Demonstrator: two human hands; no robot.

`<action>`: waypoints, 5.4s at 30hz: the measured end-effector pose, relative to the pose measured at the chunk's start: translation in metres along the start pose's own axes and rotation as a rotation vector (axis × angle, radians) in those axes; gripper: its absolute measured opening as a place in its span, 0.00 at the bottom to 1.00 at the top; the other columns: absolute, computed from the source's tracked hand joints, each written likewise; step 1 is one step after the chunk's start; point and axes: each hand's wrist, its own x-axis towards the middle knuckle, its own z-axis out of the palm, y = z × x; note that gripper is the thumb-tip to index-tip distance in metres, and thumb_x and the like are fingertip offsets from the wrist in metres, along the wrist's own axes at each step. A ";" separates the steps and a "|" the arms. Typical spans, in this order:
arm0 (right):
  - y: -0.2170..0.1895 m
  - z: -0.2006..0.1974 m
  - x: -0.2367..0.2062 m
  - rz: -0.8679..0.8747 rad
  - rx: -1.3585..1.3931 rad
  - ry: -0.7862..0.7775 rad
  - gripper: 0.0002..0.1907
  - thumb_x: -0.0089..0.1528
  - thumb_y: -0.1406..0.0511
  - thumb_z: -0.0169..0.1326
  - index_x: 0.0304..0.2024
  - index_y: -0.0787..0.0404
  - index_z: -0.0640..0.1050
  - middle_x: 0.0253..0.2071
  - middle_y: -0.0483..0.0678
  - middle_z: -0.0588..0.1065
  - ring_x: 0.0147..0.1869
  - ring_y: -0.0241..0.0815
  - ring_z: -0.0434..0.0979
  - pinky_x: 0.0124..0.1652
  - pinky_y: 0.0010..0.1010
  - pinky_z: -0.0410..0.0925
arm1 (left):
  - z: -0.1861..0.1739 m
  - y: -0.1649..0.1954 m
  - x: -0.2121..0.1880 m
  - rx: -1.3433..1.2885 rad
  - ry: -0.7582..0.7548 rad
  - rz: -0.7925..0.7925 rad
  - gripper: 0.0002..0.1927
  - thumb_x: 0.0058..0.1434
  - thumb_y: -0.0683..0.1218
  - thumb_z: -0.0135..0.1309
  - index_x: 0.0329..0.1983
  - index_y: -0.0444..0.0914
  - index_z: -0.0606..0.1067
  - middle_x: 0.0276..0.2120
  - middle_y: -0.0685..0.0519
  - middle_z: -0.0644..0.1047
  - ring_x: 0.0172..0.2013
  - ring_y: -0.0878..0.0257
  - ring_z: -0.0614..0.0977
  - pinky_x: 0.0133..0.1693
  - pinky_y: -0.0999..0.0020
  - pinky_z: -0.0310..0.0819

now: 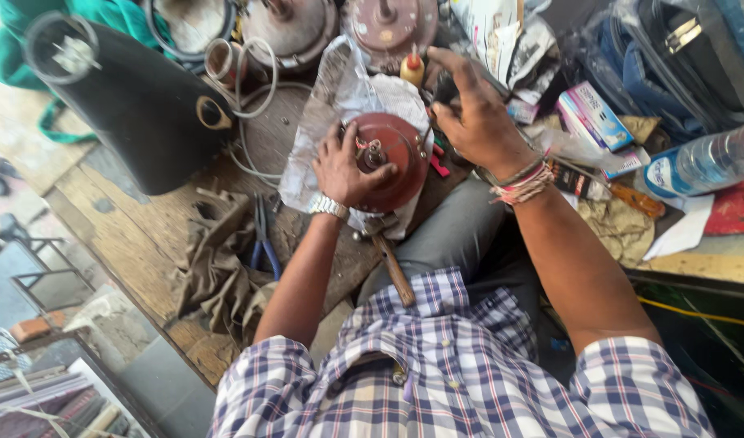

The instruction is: The person works on a reddish-brown circular electrical component on a cluttered workbench. They use a hammer to tap the component, then use pliers and a screwdriver to adjust internal parts and wires. The person also handles a red and black wire pair at the end.

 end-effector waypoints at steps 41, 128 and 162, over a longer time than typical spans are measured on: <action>-0.004 -0.018 0.009 -0.160 0.064 0.065 0.36 0.55 0.72 0.61 0.64 0.55 0.64 0.48 0.57 0.75 0.51 0.59 0.77 0.49 0.43 0.73 | -0.005 0.007 0.002 -0.003 -0.039 -0.035 0.61 0.39 0.79 0.63 0.72 0.46 0.63 0.71 0.40 0.58 0.69 0.39 0.58 0.63 0.38 0.51; 0.001 -0.002 -0.018 0.231 0.229 -0.060 0.33 0.65 0.76 0.62 0.68 0.56 0.64 0.49 0.52 0.77 0.52 0.45 0.83 0.48 0.34 0.78 | 0.006 0.000 -0.001 0.010 -0.039 -0.068 0.62 0.40 0.79 0.64 0.73 0.45 0.62 0.72 0.39 0.58 0.69 0.37 0.58 0.63 0.36 0.52; -0.018 0.009 -0.033 0.195 0.048 0.189 0.35 0.64 0.70 0.67 0.69 0.60 0.65 0.55 0.56 0.77 0.55 0.52 0.80 0.52 0.39 0.74 | -0.024 0.037 -0.023 0.123 -0.087 -0.216 0.61 0.46 0.78 0.58 0.75 0.41 0.56 0.71 0.37 0.57 0.64 0.38 0.63 0.59 0.38 0.54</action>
